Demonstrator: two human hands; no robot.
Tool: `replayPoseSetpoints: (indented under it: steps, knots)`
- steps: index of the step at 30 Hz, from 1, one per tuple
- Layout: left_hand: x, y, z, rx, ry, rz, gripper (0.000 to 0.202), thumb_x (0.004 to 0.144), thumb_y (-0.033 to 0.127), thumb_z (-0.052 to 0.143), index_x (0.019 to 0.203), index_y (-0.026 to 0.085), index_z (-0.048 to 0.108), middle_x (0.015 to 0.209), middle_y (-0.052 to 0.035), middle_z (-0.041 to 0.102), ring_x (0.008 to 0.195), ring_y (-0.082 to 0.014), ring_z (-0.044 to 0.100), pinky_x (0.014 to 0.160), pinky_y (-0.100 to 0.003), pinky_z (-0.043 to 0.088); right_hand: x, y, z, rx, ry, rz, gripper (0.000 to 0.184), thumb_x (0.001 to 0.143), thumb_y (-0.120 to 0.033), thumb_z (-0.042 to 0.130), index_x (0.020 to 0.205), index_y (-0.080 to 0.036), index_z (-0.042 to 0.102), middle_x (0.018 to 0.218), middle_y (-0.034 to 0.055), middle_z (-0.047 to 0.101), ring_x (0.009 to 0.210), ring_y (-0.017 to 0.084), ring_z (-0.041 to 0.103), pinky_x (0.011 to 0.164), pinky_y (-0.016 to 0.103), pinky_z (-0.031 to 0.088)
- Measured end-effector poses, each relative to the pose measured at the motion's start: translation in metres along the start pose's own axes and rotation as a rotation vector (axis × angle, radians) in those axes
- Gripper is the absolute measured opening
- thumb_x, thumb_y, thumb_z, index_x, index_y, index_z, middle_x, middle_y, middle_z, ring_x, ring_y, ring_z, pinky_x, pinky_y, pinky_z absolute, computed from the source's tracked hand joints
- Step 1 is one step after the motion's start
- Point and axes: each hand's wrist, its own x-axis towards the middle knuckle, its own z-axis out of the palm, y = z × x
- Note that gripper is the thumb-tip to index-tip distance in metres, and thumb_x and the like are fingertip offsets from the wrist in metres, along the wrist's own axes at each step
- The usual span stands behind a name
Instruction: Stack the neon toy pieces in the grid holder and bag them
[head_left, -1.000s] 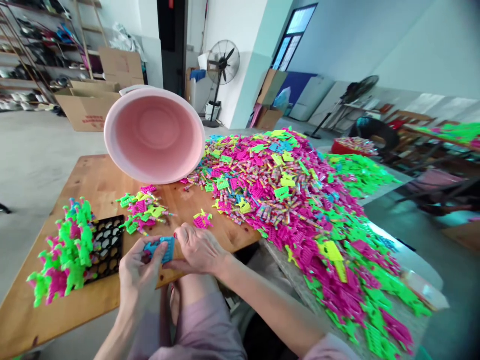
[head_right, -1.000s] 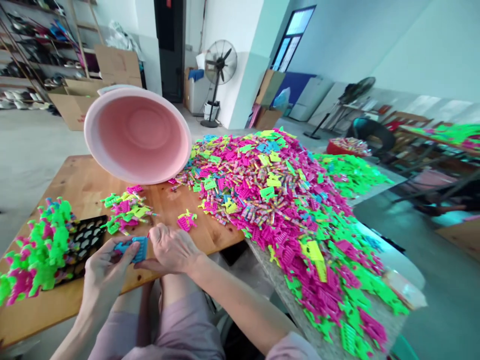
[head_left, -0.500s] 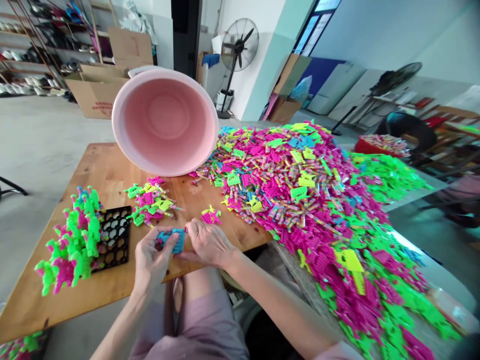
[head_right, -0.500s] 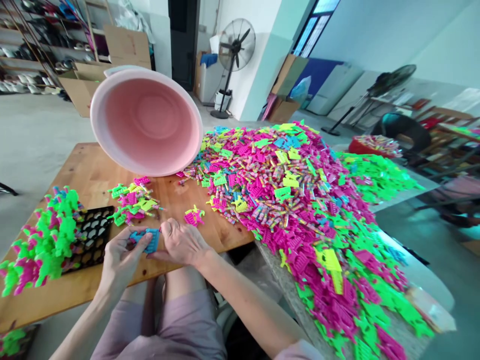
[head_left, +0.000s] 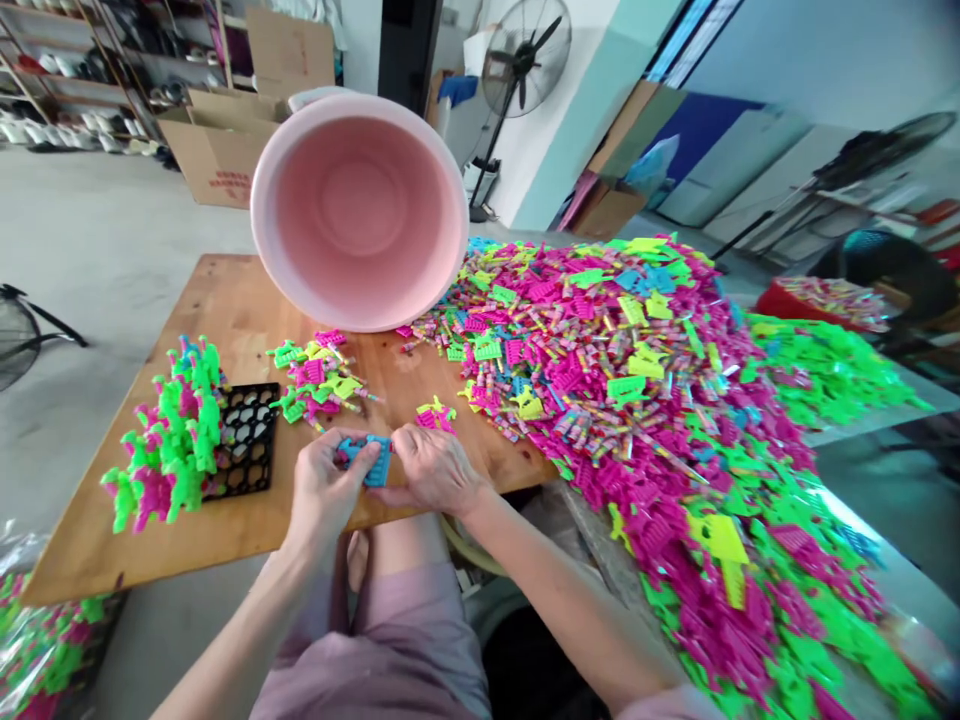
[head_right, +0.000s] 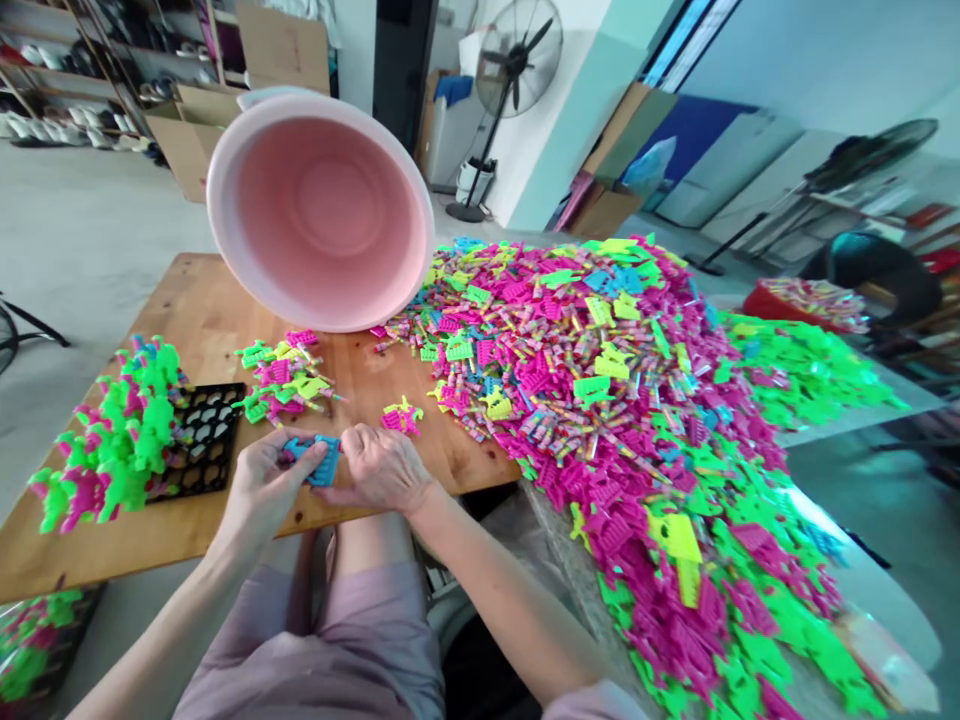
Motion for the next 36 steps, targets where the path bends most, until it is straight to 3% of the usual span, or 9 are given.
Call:
replayPoseSetpoints:
  steps: [9, 14, 18, 21, 22, 26, 29, 32, 36]
  knots:
    - [0.015, -0.023, 0.002, 0.170, 0.032, 0.080, 0.036, 0.074, 0.049, 0.067, 0.088, 0.015, 0.069, 0.068, -0.0030, 0.069, 0.056, -0.0153, 0.059, 0.056, -0.024, 0.046, -0.008, -0.003, 0.027, 0.124, -0.056, 0.069, 0.049, 0.092, -0.061, 0.044, 0.092, -0.013, 0.055, 0.080, 0.0091, 0.061, 0.074, 0.022, 0.060, 0.065, 0.032, 0.045]
    - [0.056, -0.021, -0.027, 0.446, 0.082, 0.200, 0.035, 0.079, 0.051, 0.058, 0.090, 0.019, 0.067, 0.066, -0.0011, 0.067, 0.056, -0.0168, 0.059, 0.055, -0.025, 0.043, 0.033, 0.061, 0.026, 0.245, 0.021, 0.204, 0.050, 0.097, -0.045, 0.044, 0.136, -0.013, 0.041, 0.130, 0.0171, 0.052, 0.123, 0.026, 0.048, 0.099, 0.042, 0.043]
    - [0.073, -0.011, -0.039, 0.796, 0.164, 0.433, 0.028, 0.084, 0.040, 0.050, 0.091, 0.018, 0.067, 0.073, -0.0065, 0.065, 0.067, -0.0218, 0.057, 0.067, -0.033, 0.045, 0.083, 0.122, 0.047, -0.055, -0.168, 0.300, 0.031, 0.094, -0.007, 0.038, 0.120, -0.008, 0.056, 0.128, 0.0207, 0.053, 0.122, 0.028, 0.046, 0.098, 0.042, 0.042]
    - [0.063, -0.008, -0.018, 0.977, 0.409, 0.575, 0.033, 0.087, 0.034, 0.050, 0.109, 0.017, 0.067, 0.108, -0.0182, 0.062, 0.096, -0.0330, 0.054, 0.080, -0.047, 0.044, 0.097, 0.135, 0.064, -0.090, -0.275, 0.242, 0.023, 0.093, -0.004, 0.042, 0.105, -0.008, 0.061, 0.118, 0.0178, 0.058, 0.120, 0.027, 0.046, 0.096, 0.038, 0.042]
    - [0.057, -0.010, -0.005, 0.992, 0.393, 0.618, 0.032, 0.088, 0.033, 0.051, 0.112, 0.017, 0.066, 0.113, -0.0183, 0.060, 0.100, -0.0334, 0.053, 0.082, -0.048, 0.043, 0.097, 0.135, 0.068, -0.073, -0.281, 0.226, 0.021, 0.094, -0.006, 0.043, 0.104, -0.009, 0.061, 0.115, 0.0164, 0.060, 0.118, 0.026, 0.048, 0.096, 0.036, 0.042]
    - [0.035, -0.027, 0.064, 0.908, -0.122, 0.728, 0.025, 0.089, 0.027, 0.054, 0.109, 0.018, 0.065, 0.105, -0.0122, 0.064, 0.096, -0.0260, 0.056, 0.084, -0.040, 0.045, 0.073, 0.125, 0.068, 0.072, -0.274, 0.246, 0.025, 0.095, -0.005, 0.040, 0.114, -0.012, 0.055, 0.107, 0.0129, 0.065, 0.106, 0.021, 0.057, 0.090, 0.034, 0.044]
    - [0.030, -0.041, 0.097, 0.833, -0.194, 0.613, 0.033, 0.086, 0.028, 0.059, 0.116, 0.015, 0.061, 0.108, -0.0151, 0.064, 0.097, -0.0281, 0.057, 0.082, -0.042, 0.047, 0.041, 0.122, 0.051, 0.295, -0.096, 0.427, 0.028, 0.095, -0.008, 0.041, 0.121, -0.014, 0.050, 0.111, 0.0121, 0.065, 0.105, 0.019, 0.060, 0.091, 0.032, 0.045]
    - [0.034, -0.049, 0.094, 0.719, -0.152, 0.569, 0.028, 0.088, 0.021, 0.050, 0.113, 0.014, 0.061, 0.099, -0.0149, 0.067, 0.094, -0.0271, 0.060, 0.082, -0.041, 0.049, 0.001, 0.112, 0.030, 0.648, 0.112, 0.602, 0.026, 0.096, -0.020, 0.042, 0.120, -0.016, 0.050, 0.108, 0.0094, 0.064, 0.098, 0.016, 0.063, 0.086, 0.030, 0.049]
    - [0.032, -0.047, 0.061, 0.537, -0.058, 0.493, 0.039, 0.093, 0.026, 0.039, 0.128, 0.013, 0.048, 0.106, -0.0146, 0.068, 0.086, -0.0214, 0.067, 0.077, -0.037, 0.054, -0.036, 0.066, 0.022, 1.063, 0.110, 0.723, 0.023, 0.096, -0.029, 0.040, 0.106, -0.017, 0.057, 0.083, 0.0017, 0.061, 0.072, 0.014, 0.059, 0.065, 0.025, 0.048]
